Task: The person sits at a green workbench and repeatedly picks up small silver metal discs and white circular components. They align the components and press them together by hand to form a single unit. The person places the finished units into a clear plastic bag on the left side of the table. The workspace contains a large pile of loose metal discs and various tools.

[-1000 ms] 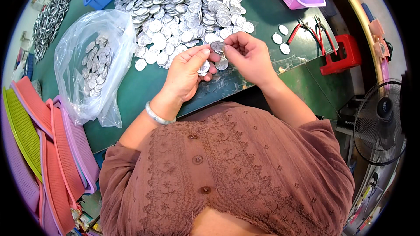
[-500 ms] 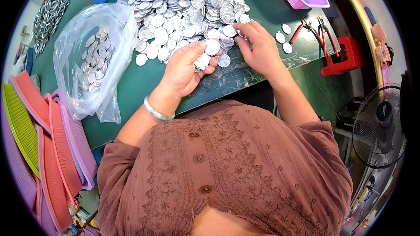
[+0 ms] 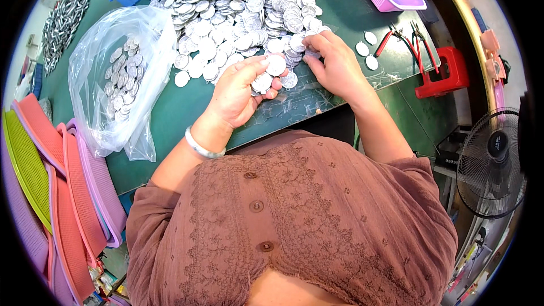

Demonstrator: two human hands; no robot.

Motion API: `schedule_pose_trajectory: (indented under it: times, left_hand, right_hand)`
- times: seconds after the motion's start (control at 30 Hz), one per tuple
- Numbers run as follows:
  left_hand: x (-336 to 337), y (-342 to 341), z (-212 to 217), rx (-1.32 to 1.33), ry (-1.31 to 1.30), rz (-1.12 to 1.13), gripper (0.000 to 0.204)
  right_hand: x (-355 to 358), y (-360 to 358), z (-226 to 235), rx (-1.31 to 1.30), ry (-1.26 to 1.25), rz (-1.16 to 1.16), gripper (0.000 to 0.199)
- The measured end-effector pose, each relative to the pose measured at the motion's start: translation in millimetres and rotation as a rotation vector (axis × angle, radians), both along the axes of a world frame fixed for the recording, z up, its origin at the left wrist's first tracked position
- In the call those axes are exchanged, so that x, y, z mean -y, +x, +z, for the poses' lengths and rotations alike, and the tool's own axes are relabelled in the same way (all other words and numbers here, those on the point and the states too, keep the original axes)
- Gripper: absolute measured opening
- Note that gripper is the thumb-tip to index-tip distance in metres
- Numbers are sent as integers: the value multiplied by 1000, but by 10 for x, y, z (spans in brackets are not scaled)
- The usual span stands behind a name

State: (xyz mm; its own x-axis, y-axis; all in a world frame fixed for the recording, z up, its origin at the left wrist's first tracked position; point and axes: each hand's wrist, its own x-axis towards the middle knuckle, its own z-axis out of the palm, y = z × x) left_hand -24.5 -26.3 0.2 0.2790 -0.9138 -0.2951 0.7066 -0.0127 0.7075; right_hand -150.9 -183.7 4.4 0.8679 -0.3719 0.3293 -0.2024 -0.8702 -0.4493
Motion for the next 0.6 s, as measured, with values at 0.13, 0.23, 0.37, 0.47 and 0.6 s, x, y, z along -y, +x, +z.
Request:
schedule_pose_trajectory:
  times: [0.13,0.23,0.37,0.47,0.6]
  left_hand:
    - [-5,-19,19,51,15,-12,30]
    - [-3,-35,48,45,28,3,25]
    - [-17,8,-49,32,13,-4,15]
    - [-17,21,-51,4,20,28,11]
    - [-21,13,16,29,41,23,14]
  right_hand:
    - [29,45,5,6,-59,-10,27]
    - [44,63,11,-31,-61,-9,26]
    - [61,74,40,-75,-21,1,25]
    - [100,81,20,-58,-48,20,28]
    - [138,111,56,-80,-69,67,29]
